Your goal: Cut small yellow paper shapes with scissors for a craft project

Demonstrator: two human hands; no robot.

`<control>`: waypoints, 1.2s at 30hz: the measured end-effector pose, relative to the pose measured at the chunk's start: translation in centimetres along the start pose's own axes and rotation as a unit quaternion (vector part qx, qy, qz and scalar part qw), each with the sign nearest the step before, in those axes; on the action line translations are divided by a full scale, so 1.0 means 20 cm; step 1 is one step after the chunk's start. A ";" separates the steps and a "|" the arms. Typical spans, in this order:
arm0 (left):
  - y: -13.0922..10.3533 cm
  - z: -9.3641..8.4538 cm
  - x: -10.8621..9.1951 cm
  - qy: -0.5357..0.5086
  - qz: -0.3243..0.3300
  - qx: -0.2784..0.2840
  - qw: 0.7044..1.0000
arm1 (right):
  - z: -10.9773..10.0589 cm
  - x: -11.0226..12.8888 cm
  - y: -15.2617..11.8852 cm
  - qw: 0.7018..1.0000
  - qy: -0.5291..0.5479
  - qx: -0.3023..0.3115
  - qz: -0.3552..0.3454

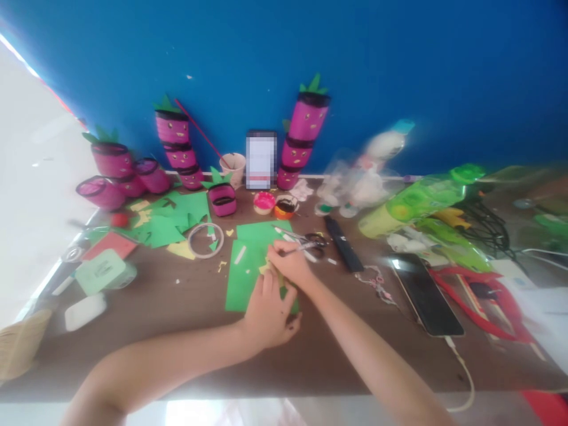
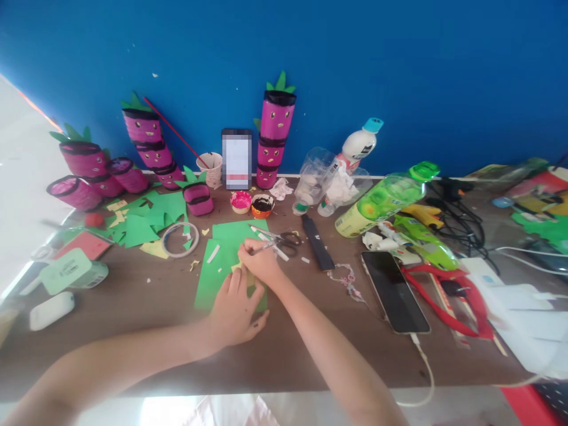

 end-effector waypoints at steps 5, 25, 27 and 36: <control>0.00 0.00 0.00 -0.008 0.000 0.003 1.000 | 0.00 0.00 0.00 1.000 -0.004 -0.002 -0.002; 0.00 -0.01 0.01 -0.005 0.002 0.008 1.000 | -0.01 -0.01 0.00 1.000 0.002 -0.022 -0.018; 0.00 0.00 0.01 -0.005 0.004 0.011 1.000 | -0.02 -0.01 0.00 0.999 0.004 -0.042 -0.020; 0.01 -0.01 0.01 -0.012 0.016 0.021 1.000 | -0.04 0.01 0.01 0.999 0.012 -0.033 -0.020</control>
Point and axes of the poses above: each hand's wrist, its own y-axis towards the middle knuckle, its own z-axis out of the palm, x = y × z, the point moved 4 cm from there along y, towards the middle knuckle, and after that the axes turned 9 degrees about y, right-handed, at the moved point
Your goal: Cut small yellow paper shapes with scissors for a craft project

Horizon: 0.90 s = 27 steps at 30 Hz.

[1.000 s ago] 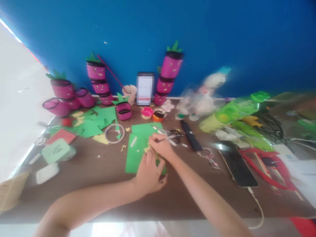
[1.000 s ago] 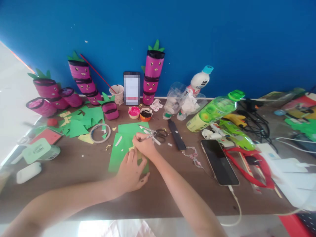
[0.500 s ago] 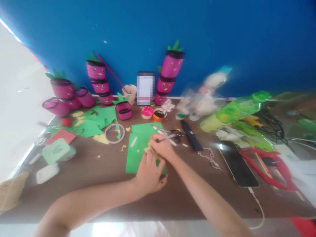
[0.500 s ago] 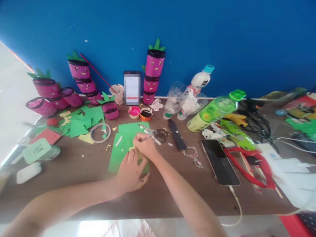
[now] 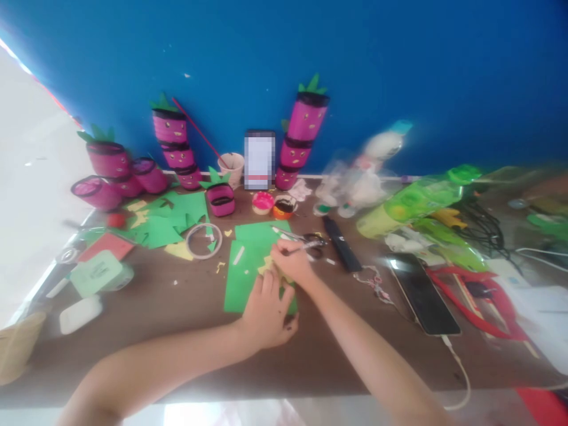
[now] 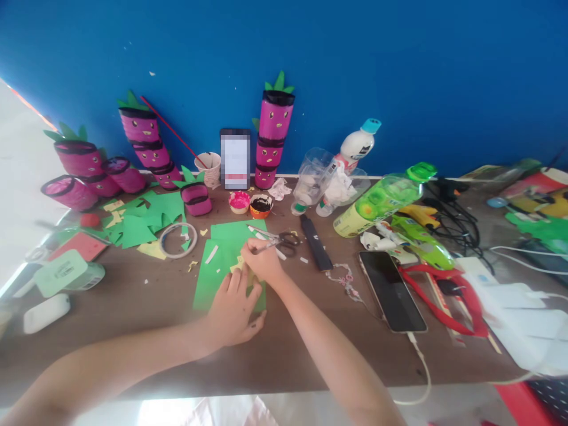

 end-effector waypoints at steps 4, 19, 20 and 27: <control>0.00 0.00 0.00 -0.001 -0.004 0.001 1.000 | 0.00 0.00 0.00 1.000 -0.001 0.010 0.009; 0.00 0.01 -0.01 -0.008 -0.009 -0.003 1.000 | 0.01 -0.01 0.00 0.999 -0.020 -0.010 0.022; 0.00 0.01 0.00 -0.009 -0.009 -0.003 1.000 | 0.01 -0.01 0.00 0.999 -0.021 -0.012 0.022; -0.01 0.01 0.00 -0.007 -0.010 0.001 1.000 | 0.01 0.00 -0.01 0.999 -0.020 -0.021 0.018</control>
Point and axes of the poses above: each hand's wrist, its own y-axis towards the middle knuckle, its own z-axis out of the palm, x = y × z, the point moved 4 cm from there along y, towards the middle knuckle, and after that the axes turned 9 degrees about y, right-handed, at the moved point
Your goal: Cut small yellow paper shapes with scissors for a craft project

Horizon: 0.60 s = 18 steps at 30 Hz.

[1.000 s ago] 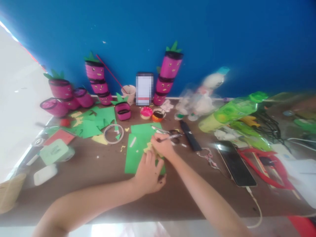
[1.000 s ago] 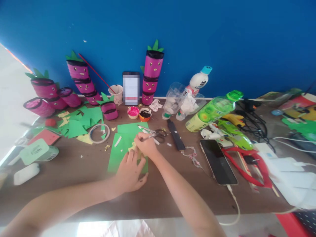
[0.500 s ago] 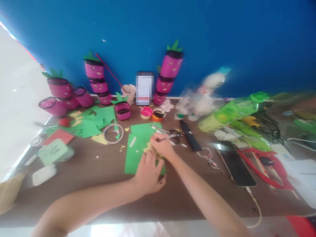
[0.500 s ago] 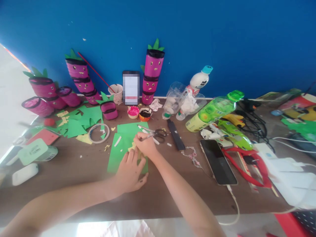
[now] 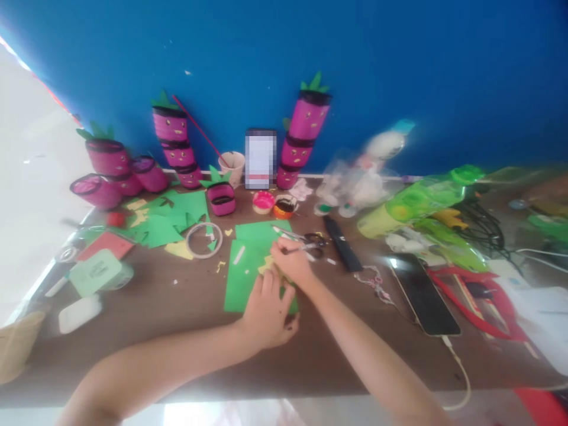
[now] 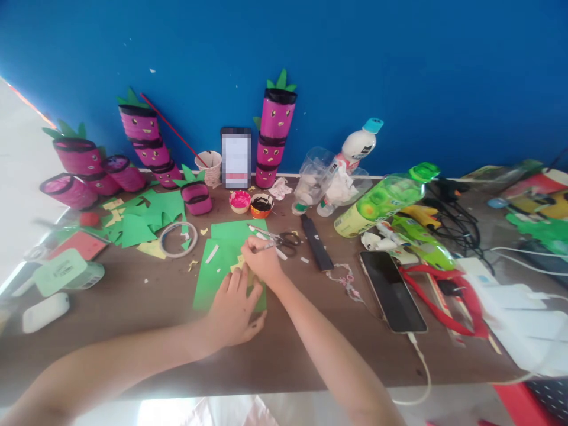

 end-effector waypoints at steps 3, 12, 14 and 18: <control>0.00 0.00 0.00 -0.002 -0.001 -0.002 1.000 | 0.00 0.00 0.00 1.000 0.004 0.004 -0.005; 0.00 0.01 0.00 -0.005 0.001 -0.010 1.000 | 0.00 -0.02 0.01 1.000 0.012 0.016 -0.016; 0.00 0.01 0.00 -0.005 0.002 -0.008 1.000 | 0.00 -0.02 0.01 1.000 0.012 0.017 -0.016; 0.00 0.01 0.00 -0.008 0.000 -0.002 1.000 | 0.00 -0.03 0.01 1.000 0.012 0.018 -0.013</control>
Point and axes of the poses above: each hand's wrist, its own y-axis towards the middle knuckle, its own z-axis out of the palm, x = y × z, the point moved 4 cm from there along y, towards the middle knuckle, and after that the axes turned 9 degrees about y, right-handed, at the moved point
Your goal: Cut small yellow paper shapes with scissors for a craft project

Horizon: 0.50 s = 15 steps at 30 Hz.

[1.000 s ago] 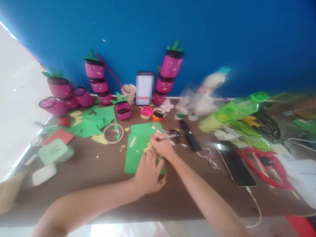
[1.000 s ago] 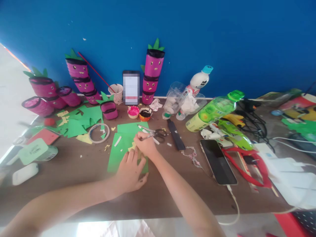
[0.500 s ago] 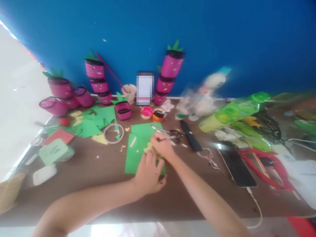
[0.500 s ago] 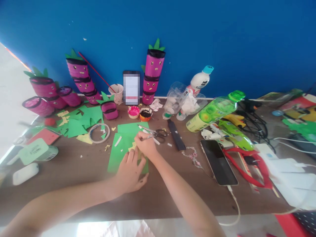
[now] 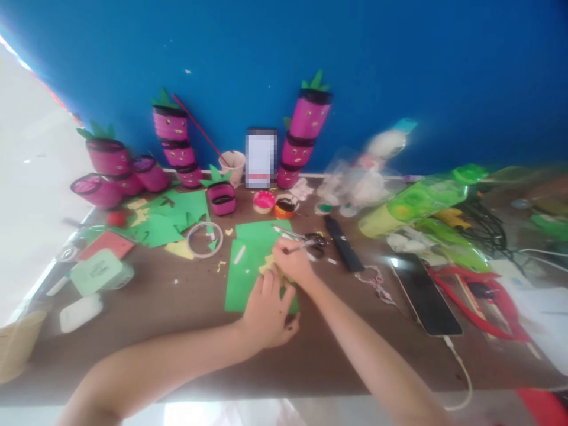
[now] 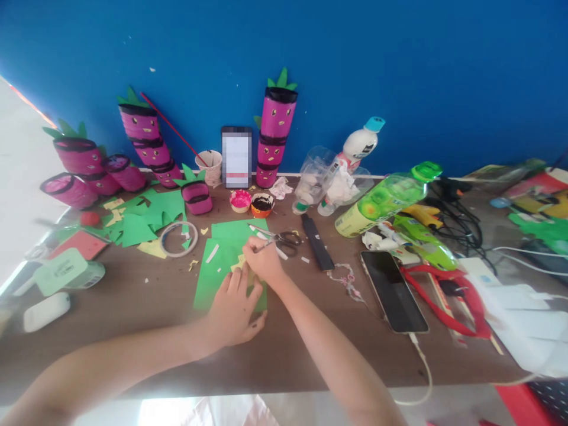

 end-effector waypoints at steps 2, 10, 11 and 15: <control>0.00 0.00 0.00 -0.001 0.000 0.004 1.000 | 0.00 0.00 0.00 1.000 0.000 0.001 0.002; 0.00 0.00 0.00 -0.002 0.003 -0.001 1.000 | 0.00 0.01 0.00 1.000 0.013 0.016 0.008; 0.00 0.00 0.00 -0.002 0.003 -0.001 1.000 | 0.00 0.01 0.00 1.000 0.016 0.017 0.009; 0.00 0.00 0.00 -0.003 0.000 -0.001 1.000 | 0.01 0.01 0.00 1.000 0.023 0.014 0.013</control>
Point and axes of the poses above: each hand's wrist, its own y-axis towards the middle knuckle, its own z-axis out of the palm, x = y × z, the point moved 4 cm from there along y, towards the middle knuckle, and after that the axes turned 9 degrees about y, right-handed, at the moved point
